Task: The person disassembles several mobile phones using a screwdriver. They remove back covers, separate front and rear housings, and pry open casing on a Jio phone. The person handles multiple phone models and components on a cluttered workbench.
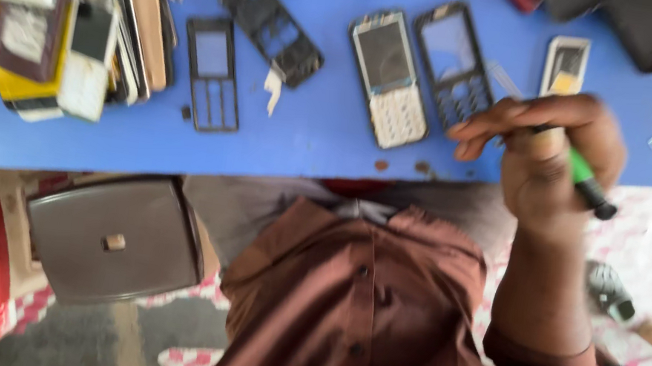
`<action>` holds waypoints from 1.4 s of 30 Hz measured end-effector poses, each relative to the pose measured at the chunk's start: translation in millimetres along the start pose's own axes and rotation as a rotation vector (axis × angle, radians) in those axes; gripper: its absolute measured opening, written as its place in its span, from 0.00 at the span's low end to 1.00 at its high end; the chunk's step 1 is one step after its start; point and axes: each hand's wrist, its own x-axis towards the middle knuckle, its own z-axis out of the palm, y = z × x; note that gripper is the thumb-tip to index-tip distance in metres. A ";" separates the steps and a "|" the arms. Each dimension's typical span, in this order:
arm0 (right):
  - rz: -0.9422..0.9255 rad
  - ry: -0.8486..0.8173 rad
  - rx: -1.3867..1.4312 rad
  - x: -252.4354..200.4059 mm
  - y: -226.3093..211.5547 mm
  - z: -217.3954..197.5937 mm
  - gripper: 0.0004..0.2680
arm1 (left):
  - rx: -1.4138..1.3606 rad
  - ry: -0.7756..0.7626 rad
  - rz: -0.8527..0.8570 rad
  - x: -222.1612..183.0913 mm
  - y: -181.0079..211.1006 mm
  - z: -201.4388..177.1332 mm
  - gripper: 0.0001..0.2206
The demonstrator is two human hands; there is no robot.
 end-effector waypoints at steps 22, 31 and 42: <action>0.000 -0.064 -0.526 21.0 -15.1 33.7 0.05 | -0.114 0.209 0.301 77.5 -11.4 71.9 0.19; 0.010 -0.076 -0.583 22.1 -13.5 35.3 0.05 | -0.134 0.135 0.192 51.7 -12.3 80.5 0.21; -0.069 -0.005 -0.692 19.3 -19.8 49.0 0.05 | -0.048 -0.075 0.231 29.2 -14.1 103.7 0.25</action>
